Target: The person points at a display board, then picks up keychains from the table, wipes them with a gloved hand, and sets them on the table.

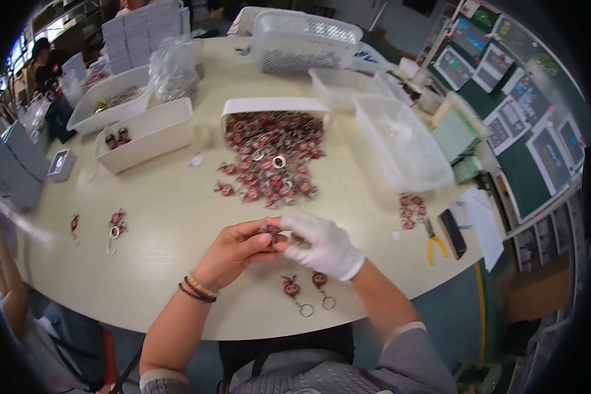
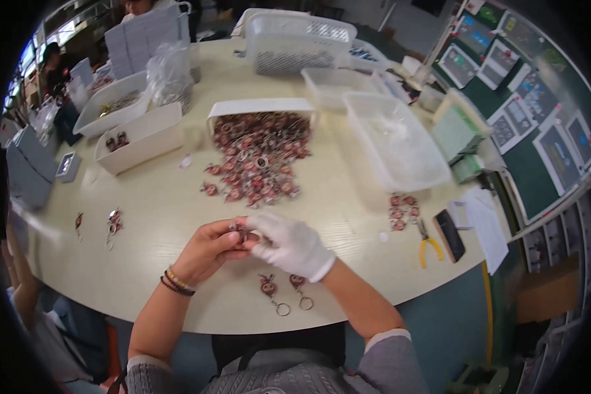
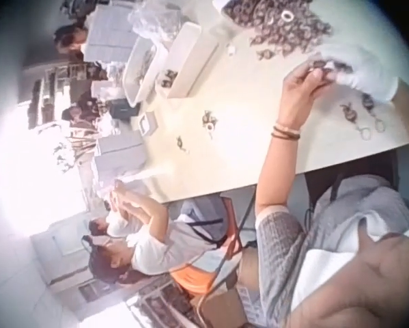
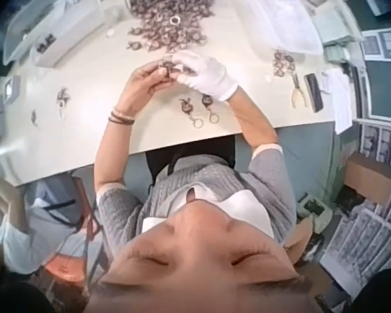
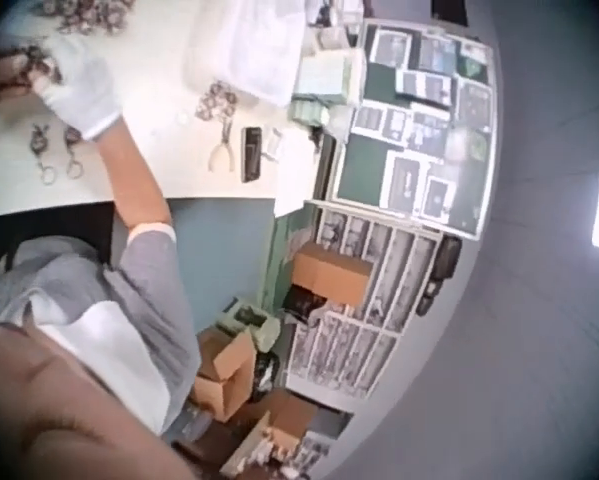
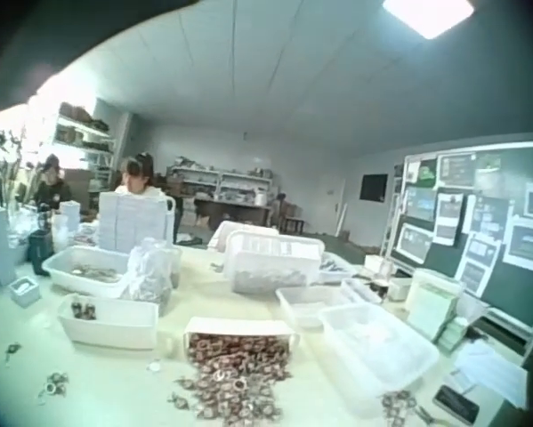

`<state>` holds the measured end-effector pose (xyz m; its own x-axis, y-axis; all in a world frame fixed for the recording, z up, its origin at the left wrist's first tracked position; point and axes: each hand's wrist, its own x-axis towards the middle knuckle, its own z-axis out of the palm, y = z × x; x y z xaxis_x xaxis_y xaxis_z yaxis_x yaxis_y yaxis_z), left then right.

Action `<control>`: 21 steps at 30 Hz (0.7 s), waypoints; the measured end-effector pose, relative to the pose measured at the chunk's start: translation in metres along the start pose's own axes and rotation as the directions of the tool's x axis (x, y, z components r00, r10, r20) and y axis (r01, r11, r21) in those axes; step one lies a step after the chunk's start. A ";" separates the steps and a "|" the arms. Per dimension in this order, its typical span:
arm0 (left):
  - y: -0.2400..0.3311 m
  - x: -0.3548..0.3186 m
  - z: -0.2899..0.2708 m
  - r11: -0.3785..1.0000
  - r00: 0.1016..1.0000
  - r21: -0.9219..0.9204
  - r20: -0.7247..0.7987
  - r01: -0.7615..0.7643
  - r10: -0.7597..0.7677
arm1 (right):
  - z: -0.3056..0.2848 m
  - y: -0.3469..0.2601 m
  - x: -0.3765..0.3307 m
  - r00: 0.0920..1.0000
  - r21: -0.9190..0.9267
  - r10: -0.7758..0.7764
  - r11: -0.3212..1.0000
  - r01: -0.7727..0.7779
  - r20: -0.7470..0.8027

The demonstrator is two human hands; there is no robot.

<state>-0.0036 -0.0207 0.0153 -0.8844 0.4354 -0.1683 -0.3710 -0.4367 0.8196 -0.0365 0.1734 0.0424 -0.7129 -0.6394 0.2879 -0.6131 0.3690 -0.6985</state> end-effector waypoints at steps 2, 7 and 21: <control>-0.001 -0.004 -0.001 1.000 0.998 0.007 0.067 0.004 -0.005 | 0.009 0.002 -0.002 0.998 0.036 0.009 0.999 -0.006 -0.067; -0.015 -0.004 -0.005 0.998 0.992 0.040 0.115 0.048 -0.052 | 0.017 0.004 -0.007 0.969 -0.214 -0.137 0.973 0.092 -0.206; -0.029 0.004 0.013 0.999 0.999 0.029 -0.008 0.041 -0.041 | 0.021 0.006 -0.012 0.939 -0.545 -0.245 0.835 0.078 -0.240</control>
<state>0.0074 0.0040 -0.0018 -0.8706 0.4466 -0.2064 -0.3989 -0.3953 0.8274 -0.0247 0.1687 0.0211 -0.6014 -0.5292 0.5986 -0.7530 0.6258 -0.2033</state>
